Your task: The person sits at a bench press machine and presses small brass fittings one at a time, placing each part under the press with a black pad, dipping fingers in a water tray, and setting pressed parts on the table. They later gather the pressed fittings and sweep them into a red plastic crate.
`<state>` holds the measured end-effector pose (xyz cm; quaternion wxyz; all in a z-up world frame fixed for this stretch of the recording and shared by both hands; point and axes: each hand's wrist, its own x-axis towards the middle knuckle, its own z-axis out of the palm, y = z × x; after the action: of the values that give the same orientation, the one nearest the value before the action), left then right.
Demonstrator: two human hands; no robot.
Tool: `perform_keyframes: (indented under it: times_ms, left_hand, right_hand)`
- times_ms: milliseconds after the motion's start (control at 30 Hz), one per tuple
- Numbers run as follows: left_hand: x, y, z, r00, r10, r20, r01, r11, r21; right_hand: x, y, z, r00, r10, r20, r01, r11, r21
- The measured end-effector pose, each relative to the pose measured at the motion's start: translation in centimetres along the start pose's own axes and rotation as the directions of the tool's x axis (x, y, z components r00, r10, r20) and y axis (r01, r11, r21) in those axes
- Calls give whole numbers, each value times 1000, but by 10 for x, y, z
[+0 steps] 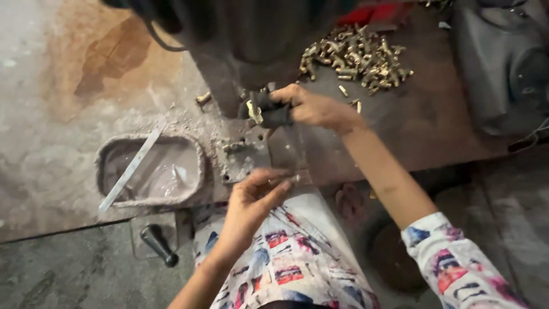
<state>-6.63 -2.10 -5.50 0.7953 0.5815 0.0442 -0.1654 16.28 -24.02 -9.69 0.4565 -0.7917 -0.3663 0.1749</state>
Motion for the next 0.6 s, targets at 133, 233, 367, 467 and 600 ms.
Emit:
perform_keyframes:
  times_ms: [133,233,367,467,600]
  left_hand:
    - [-4,37,-2,858,508,-76,-403,758,513]
    - [30,-32,-38,707,601,373,-477,15,879]
    - [15,-13,-19,769,621,152,-366,234,901]
    - [22,26,-18,934,355,-27,-62,235,970]
    - [53,-13,-34,838,534,111,-69,-98,993]
  right_hand:
    - [12,-71,-6,961,114,253,-197,923,329]
    - [1,-54,1,972,165,169,-202,952,232]
    - [-13,-28,6,1000,12,23,-16,981,195]
    - [-1,-59,2,1000,14,19,-16,993,119]
    - [-14,-46,0,995,88,-39,-76,968,240]
